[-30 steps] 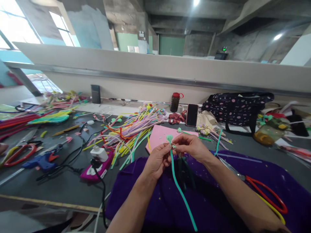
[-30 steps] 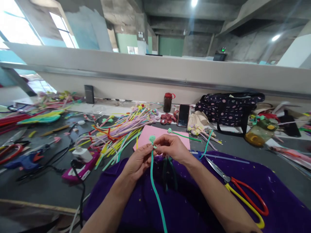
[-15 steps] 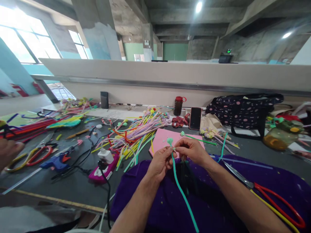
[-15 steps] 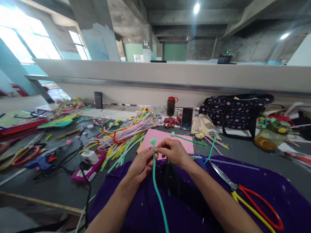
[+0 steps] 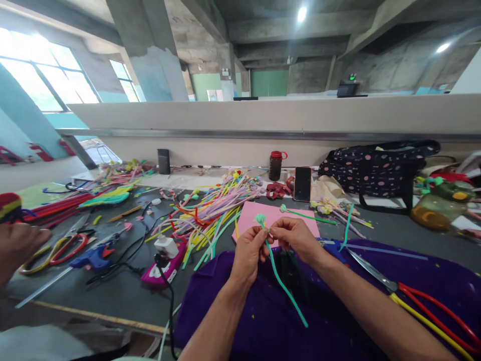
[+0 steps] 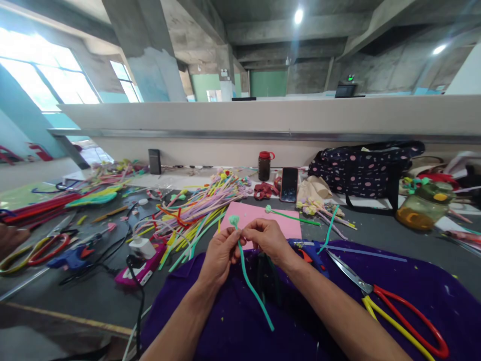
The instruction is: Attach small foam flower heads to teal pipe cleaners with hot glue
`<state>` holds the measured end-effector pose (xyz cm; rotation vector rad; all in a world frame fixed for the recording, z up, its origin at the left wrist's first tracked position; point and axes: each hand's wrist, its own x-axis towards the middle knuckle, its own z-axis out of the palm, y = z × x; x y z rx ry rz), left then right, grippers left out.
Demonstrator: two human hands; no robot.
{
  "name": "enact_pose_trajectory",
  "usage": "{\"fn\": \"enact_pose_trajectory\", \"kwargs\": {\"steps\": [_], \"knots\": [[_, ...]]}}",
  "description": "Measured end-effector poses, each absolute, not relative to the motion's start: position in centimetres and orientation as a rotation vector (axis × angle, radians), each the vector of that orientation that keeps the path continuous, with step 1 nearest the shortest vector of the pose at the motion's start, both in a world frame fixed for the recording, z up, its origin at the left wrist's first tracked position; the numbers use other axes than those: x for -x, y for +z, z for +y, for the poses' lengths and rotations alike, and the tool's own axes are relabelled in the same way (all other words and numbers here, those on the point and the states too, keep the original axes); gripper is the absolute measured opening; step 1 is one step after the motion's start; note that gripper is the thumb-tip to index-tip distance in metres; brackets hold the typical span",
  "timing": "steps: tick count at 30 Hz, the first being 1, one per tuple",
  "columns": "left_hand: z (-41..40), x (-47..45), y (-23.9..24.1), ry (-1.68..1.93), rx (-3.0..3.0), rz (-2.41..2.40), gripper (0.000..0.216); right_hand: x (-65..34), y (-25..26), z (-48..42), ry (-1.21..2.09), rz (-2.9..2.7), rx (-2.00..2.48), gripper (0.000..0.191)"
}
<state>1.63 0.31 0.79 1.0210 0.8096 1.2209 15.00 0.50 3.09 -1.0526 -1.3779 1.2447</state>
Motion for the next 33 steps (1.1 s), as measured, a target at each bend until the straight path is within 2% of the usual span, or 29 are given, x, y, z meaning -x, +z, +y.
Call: {"fn": "enact_pose_trajectory", "kwargs": {"steps": [10, 18, 33], "knots": [[0.5, -1.5, 0.7, 1.095, -0.93, 0.785, 0.028, -14.9, 3.3, 0.4, 1.133, -1.358, 1.12, 0.011], [0.8, -1.5, 0.7, 0.985, -0.831, 0.745, 0.022, -16.0, 3.6, 1.1, 1.184, -1.303, 1.104, 0.017], [0.7, -1.5, 0.4, 0.907, -0.883, 0.712, 0.025, -16.0, 2.8, 1.5, 0.941, -1.441, 1.126, 0.014]]}}
